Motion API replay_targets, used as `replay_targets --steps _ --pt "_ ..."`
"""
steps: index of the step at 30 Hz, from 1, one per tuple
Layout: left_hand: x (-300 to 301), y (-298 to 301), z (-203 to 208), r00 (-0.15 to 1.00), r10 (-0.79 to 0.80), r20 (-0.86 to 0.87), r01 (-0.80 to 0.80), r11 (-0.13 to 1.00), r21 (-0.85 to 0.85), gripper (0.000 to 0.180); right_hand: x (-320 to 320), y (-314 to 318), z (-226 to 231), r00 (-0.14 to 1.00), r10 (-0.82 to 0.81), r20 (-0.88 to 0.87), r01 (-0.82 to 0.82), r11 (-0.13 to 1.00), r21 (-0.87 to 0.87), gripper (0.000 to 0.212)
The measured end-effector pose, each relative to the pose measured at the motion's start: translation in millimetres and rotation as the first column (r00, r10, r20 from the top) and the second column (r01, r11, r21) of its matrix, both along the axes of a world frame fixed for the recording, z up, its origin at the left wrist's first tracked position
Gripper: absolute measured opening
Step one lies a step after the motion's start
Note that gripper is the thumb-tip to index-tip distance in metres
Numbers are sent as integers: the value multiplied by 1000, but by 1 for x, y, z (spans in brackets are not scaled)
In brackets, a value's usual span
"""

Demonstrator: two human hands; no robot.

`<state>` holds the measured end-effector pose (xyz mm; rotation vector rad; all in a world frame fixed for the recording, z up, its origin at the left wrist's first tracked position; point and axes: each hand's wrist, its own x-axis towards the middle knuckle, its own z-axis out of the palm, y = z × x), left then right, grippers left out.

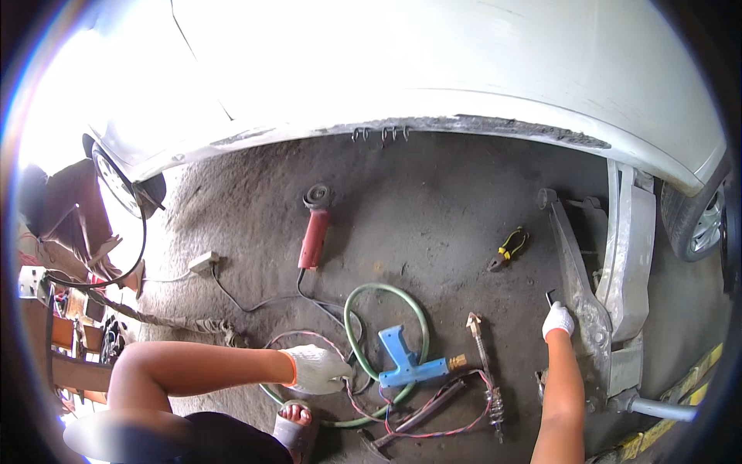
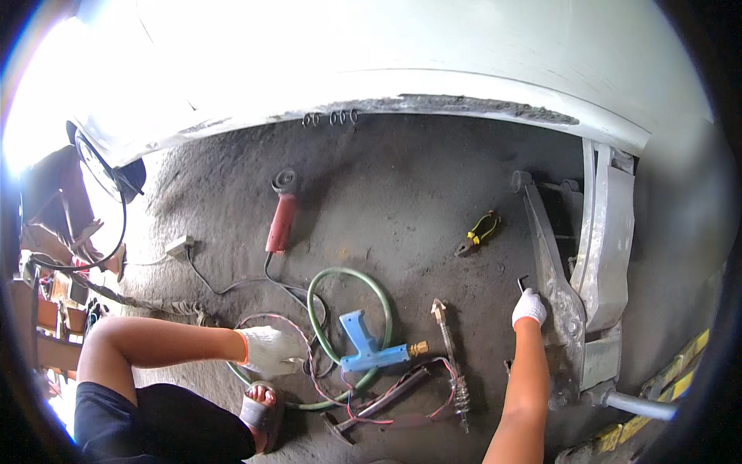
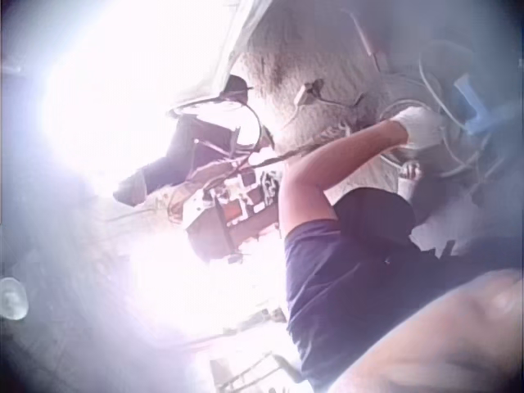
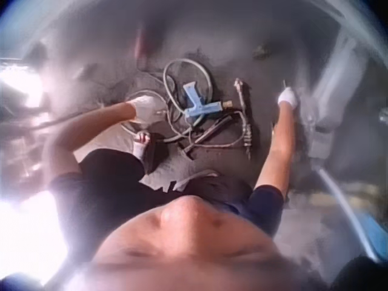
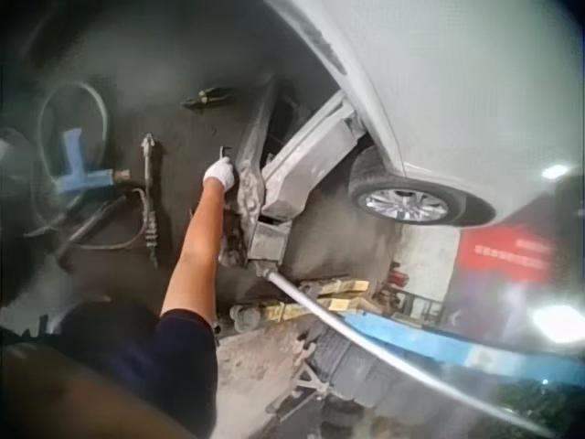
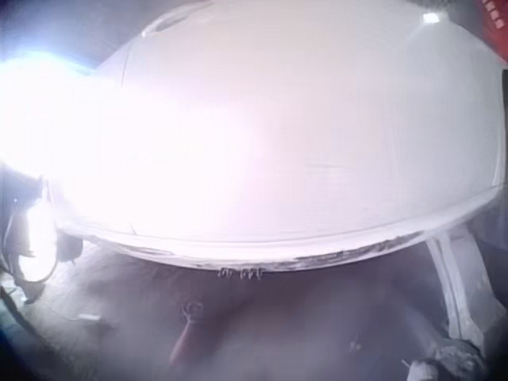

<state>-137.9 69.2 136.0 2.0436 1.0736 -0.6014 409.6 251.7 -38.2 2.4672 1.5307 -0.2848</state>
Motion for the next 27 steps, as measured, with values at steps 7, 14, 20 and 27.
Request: replay_targets --steps 7,14,20,27 --pt "-34 -13 -2 986 121 -117 -133 986 -104 40 -3 -6 -13 990 90 106 -104 985 137 23" --pt "-93 -44 -5 945 304 -119 -316 943 -101 40 -141 23 133 46 392 -919 330 862 385 14" --pt "-93 -41 -28 958 283 -52 -288 947 -141 39 -231 60 267 -530 555 -641 586 786 196 20" --pt "-79 -32 -38 951 310 -1 -303 929 -213 41 -300 84 291 -460 559 -690 682 720 129 21"
